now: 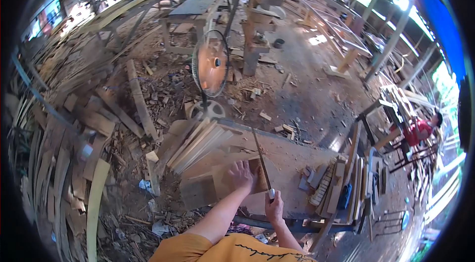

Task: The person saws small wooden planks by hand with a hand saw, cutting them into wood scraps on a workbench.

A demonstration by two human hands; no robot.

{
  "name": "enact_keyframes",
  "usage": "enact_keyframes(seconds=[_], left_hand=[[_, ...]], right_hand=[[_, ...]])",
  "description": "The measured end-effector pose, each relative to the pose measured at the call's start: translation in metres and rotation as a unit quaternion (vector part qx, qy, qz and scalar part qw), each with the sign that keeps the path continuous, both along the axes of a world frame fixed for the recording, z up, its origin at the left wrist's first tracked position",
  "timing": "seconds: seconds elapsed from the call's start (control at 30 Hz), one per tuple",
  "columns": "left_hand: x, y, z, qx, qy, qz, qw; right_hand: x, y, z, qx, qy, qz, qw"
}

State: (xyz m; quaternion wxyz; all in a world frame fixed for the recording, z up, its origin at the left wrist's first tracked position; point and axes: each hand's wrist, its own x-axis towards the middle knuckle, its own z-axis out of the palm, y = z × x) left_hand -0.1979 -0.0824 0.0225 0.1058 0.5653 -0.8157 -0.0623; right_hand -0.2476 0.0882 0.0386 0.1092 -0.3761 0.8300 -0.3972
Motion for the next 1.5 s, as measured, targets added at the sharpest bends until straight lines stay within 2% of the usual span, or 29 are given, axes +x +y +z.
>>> enact_keyframes(seconds=[0.07, 0.17, 0.73, 0.87, 1.03, 1.1, 1.2, 1.23, 1.27, 1.33, 1.37, 1.47, 1.5], left_hand=[[0.000, 0.000, 0.005, 0.034, 0.005, -0.016, 0.999], [-0.003, 0.001, -0.005, -0.005, 0.052, -0.007, 0.999], [-0.005, 0.002, 0.003, -0.004, 0.018, -0.006, 1.000], [-0.006, 0.002, 0.007, 0.025, -0.031, -0.005, 0.999], [-0.006, -0.001, -0.007, -0.006, -0.006, -0.022, 1.000], [-0.008, -0.001, -0.014, -0.067, 0.013, -0.005, 0.998], [-0.028, -0.012, -0.014, -0.051, 0.044, 0.003, 0.998], [-0.032, -0.019, -0.024, -0.120, 0.060, -0.018, 0.991], [-0.038, -0.024, -0.035, -0.122, 0.059, -0.011, 0.991], [-0.044, -0.031, -0.034, -0.097, 0.083, 0.015, 0.992], [-0.049, -0.030, -0.035, -0.056, 0.053, 0.035, 0.996], [-0.050, -0.029, -0.029, -0.037, 0.024, 0.026, 0.999], [-0.051, -0.031, -0.028, 0.033, 0.022, 0.032, 0.999]], right_hand=[[-0.001, 0.000, 0.002, -0.014, -0.002, 0.009, 1.000], [-0.003, 0.001, 0.002, -0.014, -0.007, 0.010, 1.000], [-0.008, 0.002, -0.002, -0.032, -0.022, 0.013, 0.999], [-0.007, 0.004, -0.006, -0.018, -0.018, 0.011, 1.000], [-0.009, 0.000, 0.001, -0.010, 0.000, 0.009, 1.000], [-0.006, 0.004, 0.006, -0.003, 0.003, 0.018, 1.000], [-0.009, 0.000, 0.012, 0.011, 0.005, 0.024, 1.000], [-0.010, 0.000, 0.013, 0.012, 0.007, 0.022, 1.000], [-0.011, 0.000, 0.013, 0.014, 0.008, 0.019, 1.000], [-0.011, 0.000, 0.018, 0.016, -0.004, 0.022, 1.000], [-0.011, -0.001, 0.018, 0.020, -0.014, 0.017, 1.000], [-0.012, -0.003, 0.017, 0.053, -0.037, 0.010, 0.998], [-0.012, -0.005, 0.018, 0.058, -0.042, 0.006, 0.997]])
